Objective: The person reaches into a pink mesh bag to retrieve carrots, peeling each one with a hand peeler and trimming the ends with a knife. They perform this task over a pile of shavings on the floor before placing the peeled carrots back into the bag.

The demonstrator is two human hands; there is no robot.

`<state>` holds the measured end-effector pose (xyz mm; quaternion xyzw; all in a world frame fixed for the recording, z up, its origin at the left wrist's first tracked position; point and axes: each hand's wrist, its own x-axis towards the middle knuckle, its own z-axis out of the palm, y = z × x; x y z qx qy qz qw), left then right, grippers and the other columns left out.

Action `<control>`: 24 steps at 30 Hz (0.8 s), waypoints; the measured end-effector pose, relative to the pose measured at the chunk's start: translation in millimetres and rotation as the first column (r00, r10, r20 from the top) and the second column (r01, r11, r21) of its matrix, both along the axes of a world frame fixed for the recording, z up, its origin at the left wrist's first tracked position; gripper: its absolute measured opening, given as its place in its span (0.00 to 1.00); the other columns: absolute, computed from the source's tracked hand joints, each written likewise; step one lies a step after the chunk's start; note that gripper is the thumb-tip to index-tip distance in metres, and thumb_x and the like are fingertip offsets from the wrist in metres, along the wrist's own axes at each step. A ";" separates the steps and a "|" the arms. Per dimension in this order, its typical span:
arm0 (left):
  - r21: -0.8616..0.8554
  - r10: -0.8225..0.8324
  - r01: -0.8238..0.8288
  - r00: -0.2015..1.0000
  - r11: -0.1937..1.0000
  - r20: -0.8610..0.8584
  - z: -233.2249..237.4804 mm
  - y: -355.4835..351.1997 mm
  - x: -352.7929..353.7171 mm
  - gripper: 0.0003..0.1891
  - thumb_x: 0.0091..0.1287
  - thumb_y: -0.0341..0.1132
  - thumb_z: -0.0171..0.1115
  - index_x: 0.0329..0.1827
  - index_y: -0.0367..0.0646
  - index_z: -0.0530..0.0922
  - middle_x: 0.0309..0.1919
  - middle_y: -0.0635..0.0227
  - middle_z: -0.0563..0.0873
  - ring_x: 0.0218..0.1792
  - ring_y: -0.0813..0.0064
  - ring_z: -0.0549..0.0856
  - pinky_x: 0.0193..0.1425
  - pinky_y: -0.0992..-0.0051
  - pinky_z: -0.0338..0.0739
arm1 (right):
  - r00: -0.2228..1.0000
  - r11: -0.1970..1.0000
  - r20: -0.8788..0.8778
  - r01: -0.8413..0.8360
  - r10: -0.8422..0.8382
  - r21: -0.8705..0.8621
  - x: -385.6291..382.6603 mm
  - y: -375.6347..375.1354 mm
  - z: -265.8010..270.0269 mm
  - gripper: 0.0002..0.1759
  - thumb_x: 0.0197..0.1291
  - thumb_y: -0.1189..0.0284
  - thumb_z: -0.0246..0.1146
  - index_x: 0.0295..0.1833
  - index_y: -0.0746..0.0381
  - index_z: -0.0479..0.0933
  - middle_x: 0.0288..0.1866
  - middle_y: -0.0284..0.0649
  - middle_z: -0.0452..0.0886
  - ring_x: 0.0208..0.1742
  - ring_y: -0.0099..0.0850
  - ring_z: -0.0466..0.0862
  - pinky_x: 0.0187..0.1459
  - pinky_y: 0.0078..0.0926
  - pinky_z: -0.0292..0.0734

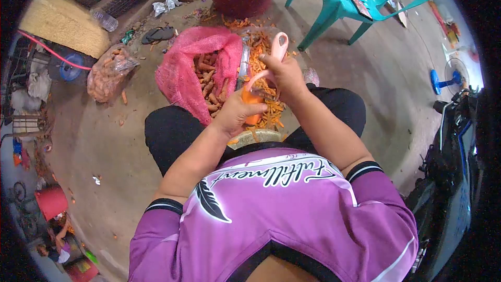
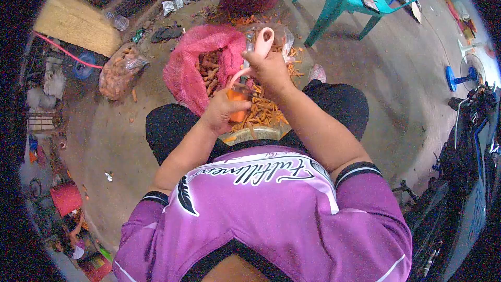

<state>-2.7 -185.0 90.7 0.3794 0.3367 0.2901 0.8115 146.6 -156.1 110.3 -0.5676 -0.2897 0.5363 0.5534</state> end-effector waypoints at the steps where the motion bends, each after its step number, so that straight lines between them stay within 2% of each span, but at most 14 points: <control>1: -0.002 0.021 -0.021 1.000 1.000 -0.003 -2.4 0.1 0.4 0.20 0.49 0.26 0.64 0.46 0.41 0.69 0.37 0.71 0.75 0.37 0.79 0.76 0.44 0.78 0.72 | 0.998 0.997 0.021 0.062 -0.063 0.045 3.2 4.8 -3.8 0.12 0.48 0.66 0.61 0.28 0.62 0.68 0.18 0.32 0.68 0.14 0.22 0.67 0.15 0.20 0.59; 2: -0.006 0.044 -0.044 0.999 0.999 -0.006 -5.9 0.3 0.7 0.21 0.48 0.25 0.64 0.46 0.41 0.69 0.38 0.71 0.75 0.38 0.79 0.76 0.44 0.79 0.71 | 0.991 0.989 0.039 0.121 -0.125 0.090 6.5 9.9 -8.7 0.12 0.48 0.65 0.61 0.28 0.61 0.68 0.18 0.32 0.68 0.14 0.22 0.67 0.15 0.20 0.59; 3: -0.005 0.067 -0.067 0.998 0.998 -0.009 -7.2 1.6 1.1 0.22 0.47 0.23 0.64 0.46 0.40 0.68 0.38 0.71 0.75 0.39 0.79 0.75 0.45 0.79 0.71 | 0.993 0.993 0.015 0.120 -0.120 0.015 16.6 15.8 -12.5 0.12 0.49 0.65 0.61 0.28 0.61 0.68 0.17 0.32 0.68 0.14 0.21 0.67 0.15 0.19 0.59; 6: 0.175 0.111 -0.091 0.988 0.980 -0.106 -7.6 1.3 7.4 0.27 0.46 0.23 0.63 0.52 0.42 0.67 0.37 0.73 0.74 0.36 0.81 0.75 0.39 0.81 0.71 | 0.995 0.994 -0.036 0.085 -0.088 -0.067 7.8 5.3 12.8 0.12 0.49 0.65 0.60 0.27 0.61 0.68 0.18 0.32 0.68 0.15 0.21 0.67 0.16 0.19 0.60; 7: 0.218 0.093 -0.061 0.985 0.974 -0.142 -3.5 0.9 8.0 0.29 0.45 0.22 0.63 0.53 0.43 0.66 0.37 0.73 0.74 0.36 0.81 0.75 0.38 0.81 0.71 | 0.990 0.989 0.020 0.140 -0.141 0.038 -2.7 2.8 5.9 0.11 0.49 0.66 0.60 0.25 0.60 0.68 0.17 0.32 0.68 0.14 0.21 0.67 0.16 0.20 0.60; 8: 0.260 0.077 -0.029 0.981 0.965 -0.178 4.2 0.7 8.8 0.31 0.44 0.21 0.62 0.55 0.45 0.65 0.37 0.73 0.74 0.35 0.81 0.75 0.37 0.81 0.71 | 0.999 0.997 -0.013 0.049 -0.050 -0.057 -8.6 -6.6 13.2 0.11 0.49 0.67 0.60 0.25 0.61 0.68 0.18 0.33 0.69 0.15 0.21 0.68 0.16 0.20 0.61; 9: 0.303 0.063 0.005 0.975 0.953 -0.214 8.7 1.8 9.2 0.33 0.44 0.20 0.61 0.57 0.46 0.64 0.37 0.74 0.74 0.35 0.81 0.75 0.36 0.82 0.71 | 1.000 1.000 -0.027 0.007 -0.008 -0.020 -7.9 -5.8 3.8 0.12 0.47 0.67 0.62 0.25 0.64 0.70 0.19 0.34 0.71 0.17 0.22 0.70 0.18 0.20 0.63; 12: 0.137 -0.009 0.025 0.993 0.990 -0.118 0.7 4.0 4.3 0.37 0.42 0.19 0.61 0.60 0.49 0.61 0.39 0.74 0.74 0.35 0.82 0.75 0.38 0.81 0.72 | 0.995 0.997 -0.064 -0.076 0.077 0.023 -2.9 1.1 -8.1 0.12 0.46 0.67 0.64 0.25 0.65 0.72 0.19 0.35 0.73 0.18 0.22 0.72 0.18 0.20 0.65; 13: 0.157 0.005 0.007 0.997 0.988 -0.077 -2.0 5.0 6.5 0.37 0.42 0.19 0.61 0.59 0.49 0.62 0.40 0.72 0.74 0.35 0.82 0.75 0.38 0.80 0.72 | 0.992 0.995 -0.075 -0.095 0.097 0.028 -1.1 5.1 -8.7 0.12 0.46 0.67 0.64 0.25 0.65 0.73 0.19 0.35 0.73 0.17 0.22 0.71 0.18 0.20 0.65; 16: -0.050 -0.061 0.060 0.998 0.997 -0.015 3.5 7.3 -1.0 0.36 0.43 0.18 0.58 0.60 0.44 0.61 0.39 0.71 0.73 0.37 0.80 0.75 0.41 0.82 0.70 | 0.990 0.991 -0.048 -0.133 0.135 0.033 0.2 10.9 -8.7 0.11 0.45 0.68 0.64 0.24 0.65 0.73 0.18 0.35 0.74 0.15 0.21 0.71 0.17 0.19 0.65; 19: -0.025 -0.149 0.153 0.982 0.988 0.117 5.0 9.5 -4.8 0.38 0.42 0.19 0.59 0.61 0.43 0.59 0.40 0.69 0.73 0.35 0.80 0.75 0.36 0.82 0.72 | 0.955 0.960 0.099 -0.280 0.281 -0.021 -2.5 2.0 11.8 0.12 0.46 0.68 0.63 0.23 0.63 0.69 0.17 0.31 0.69 0.16 0.19 0.68 0.17 0.16 0.62; 22: -0.073 -0.237 0.247 0.964 0.966 0.117 15.8 6.3 -8.8 0.33 0.42 0.21 0.60 0.56 0.40 0.64 0.36 0.67 0.75 0.30 0.79 0.76 0.30 0.82 0.72 | 0.911 0.920 0.132 -0.390 0.390 -0.026 1.4 3.9 4.5 0.11 0.45 0.68 0.63 0.24 0.64 0.70 0.17 0.31 0.68 0.16 0.19 0.67 0.17 0.17 0.62; 24: -0.011 -0.359 0.361 0.930 0.933 0.083 1.6 2.2 -12.5 0.27 0.41 0.26 0.65 0.47 0.40 0.66 0.29 0.69 0.74 0.22 0.79 0.75 0.22 0.81 0.70 | 0.949 0.969 0.206 -0.246 0.240 0.004 14.1 16.4 -4.2 0.10 0.45 0.69 0.62 0.24 0.63 0.70 0.17 0.31 0.69 0.15 0.19 0.67 0.17 0.18 0.61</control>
